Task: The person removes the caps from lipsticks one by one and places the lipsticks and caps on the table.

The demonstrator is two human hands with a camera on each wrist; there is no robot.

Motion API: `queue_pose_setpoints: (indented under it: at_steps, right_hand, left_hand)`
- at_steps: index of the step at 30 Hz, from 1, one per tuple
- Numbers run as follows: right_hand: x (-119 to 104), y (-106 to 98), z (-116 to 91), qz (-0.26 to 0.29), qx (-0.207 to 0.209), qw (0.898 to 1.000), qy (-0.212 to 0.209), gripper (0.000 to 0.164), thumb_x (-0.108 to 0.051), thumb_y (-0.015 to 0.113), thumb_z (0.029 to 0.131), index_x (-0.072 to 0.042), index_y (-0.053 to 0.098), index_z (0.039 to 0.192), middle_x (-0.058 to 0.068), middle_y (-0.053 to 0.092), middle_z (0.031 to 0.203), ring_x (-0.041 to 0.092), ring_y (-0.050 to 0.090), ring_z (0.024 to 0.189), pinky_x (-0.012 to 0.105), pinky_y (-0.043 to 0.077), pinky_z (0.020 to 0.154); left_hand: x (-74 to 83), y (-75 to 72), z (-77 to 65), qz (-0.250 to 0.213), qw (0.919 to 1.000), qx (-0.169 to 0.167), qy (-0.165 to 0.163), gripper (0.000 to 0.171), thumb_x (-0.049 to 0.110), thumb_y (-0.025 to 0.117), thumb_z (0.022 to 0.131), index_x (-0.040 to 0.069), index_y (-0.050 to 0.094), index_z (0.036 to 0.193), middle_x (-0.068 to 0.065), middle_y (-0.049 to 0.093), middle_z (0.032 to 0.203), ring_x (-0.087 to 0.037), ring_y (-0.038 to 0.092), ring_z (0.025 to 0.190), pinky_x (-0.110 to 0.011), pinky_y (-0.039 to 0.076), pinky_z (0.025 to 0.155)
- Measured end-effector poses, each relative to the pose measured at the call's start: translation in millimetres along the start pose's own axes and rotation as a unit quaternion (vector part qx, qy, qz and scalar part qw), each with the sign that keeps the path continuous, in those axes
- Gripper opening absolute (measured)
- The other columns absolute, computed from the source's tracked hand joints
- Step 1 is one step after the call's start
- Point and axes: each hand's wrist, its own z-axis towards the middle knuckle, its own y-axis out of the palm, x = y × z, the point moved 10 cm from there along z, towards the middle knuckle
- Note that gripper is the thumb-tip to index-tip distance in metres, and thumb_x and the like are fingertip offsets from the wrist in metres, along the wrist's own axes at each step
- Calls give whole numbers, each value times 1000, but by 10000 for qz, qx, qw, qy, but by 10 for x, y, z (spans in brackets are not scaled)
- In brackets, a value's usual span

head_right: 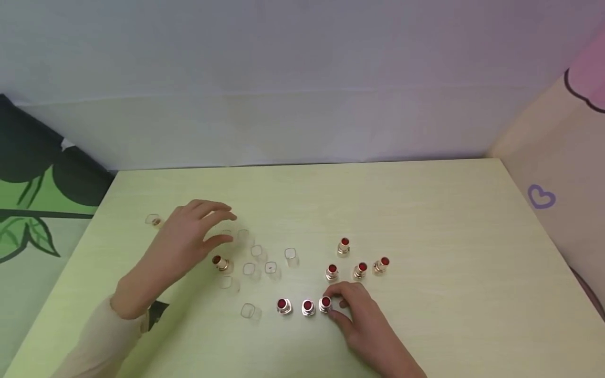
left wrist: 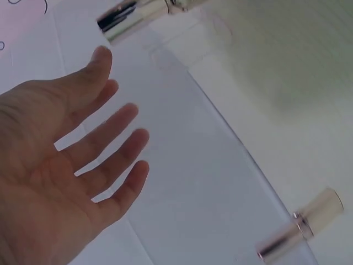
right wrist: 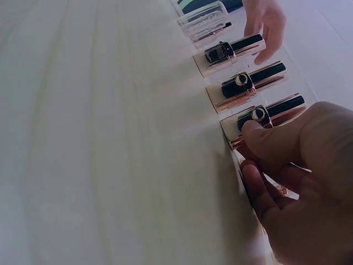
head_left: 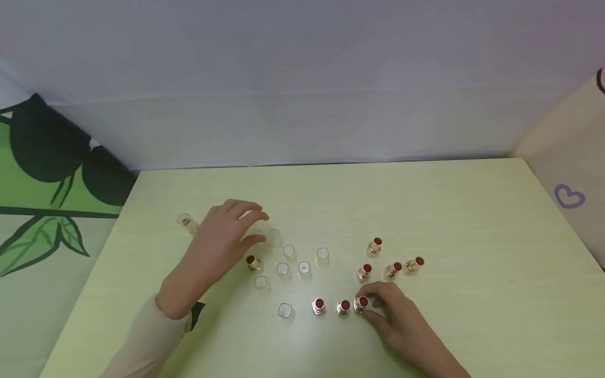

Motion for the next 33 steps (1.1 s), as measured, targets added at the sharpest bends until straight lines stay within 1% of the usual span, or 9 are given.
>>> queue_pose_setpoints:
  at_steps: [4,8,13,17,19,23,26,29,33]
  right_hand:
    - [2,1,-1,-8,-2,10000,34,51,3,84,83,-28,64,118,-22,62,111,0,58,94,17,53,85]
    - [9,4,-2,2,13,10000,8,50,3,83,82,-27,64,117,-20,63,111,1,58,95,17,52,85]
    - [9,25,-9,1,19,9999,-153,53,5,84,81,-24,65,120,-16,65,114,1,57,96,15,50,87]
    - [18,28,-13,3,15,9998,-178,56,6,84,80,-24,65,123,-16,65,117,1,57,96,14,49,88]
    - [21,30,-13,2,3,9998,-176,57,6,85,79,-24,65,124,-15,65,118,1,58,97,15,50,88]
    - [37,38,-12,41,-54,9999,-88,59,4,86,79,-23,64,125,-14,66,120,1,59,98,16,52,89]
    - [49,45,-13,77,-78,9999,-26,59,2,87,79,-23,64,127,-14,66,121,1,59,99,16,52,89]
    - [54,48,-15,83,-68,9999,-20,61,2,87,79,-23,63,128,-13,67,121,1,59,99,16,52,89]
    - [55,52,-16,60,-69,10000,-10,62,0,89,78,-22,63,130,-12,68,121,2,59,98,16,53,89]
  left_hand:
    - [-128,-154,-113,135,9990,388,-185,43,14,91,81,12,73,120,-14,66,139,-40,59,130,-59,56,92]
    - [-306,-220,-214,384,9965,524,-534,46,9,89,81,11,72,123,-19,62,144,-45,54,134,-67,54,92]
    - [-559,-276,-377,583,9916,636,-961,48,5,88,80,6,70,124,-24,62,141,-51,54,130,-71,54,86]
    - [-753,-282,-510,407,9881,678,-1316,49,4,86,81,2,68,127,-29,60,140,-56,53,126,-72,52,84]
    - [-849,-263,-568,225,9854,614,-1569,50,3,84,84,0,65,130,-31,58,141,-58,52,125,-73,51,86]
    - [-976,-220,-644,-103,9792,510,-1963,49,1,80,87,-3,62,133,-35,58,136,-58,53,119,-70,52,84]
    - [-1011,-204,-668,-250,9768,550,-2053,48,-2,78,87,-5,62,133,-35,60,131,-56,57,113,-68,53,82]
    - [-1027,-200,-676,-336,9764,649,-2033,47,-5,78,87,-6,62,131,-34,64,124,-53,62,108,-66,54,82]
    - [-1055,-168,-673,-376,9766,720,-1990,43,-5,77,88,-7,63,128,-32,67,112,-49,67,93,-61,56,72]
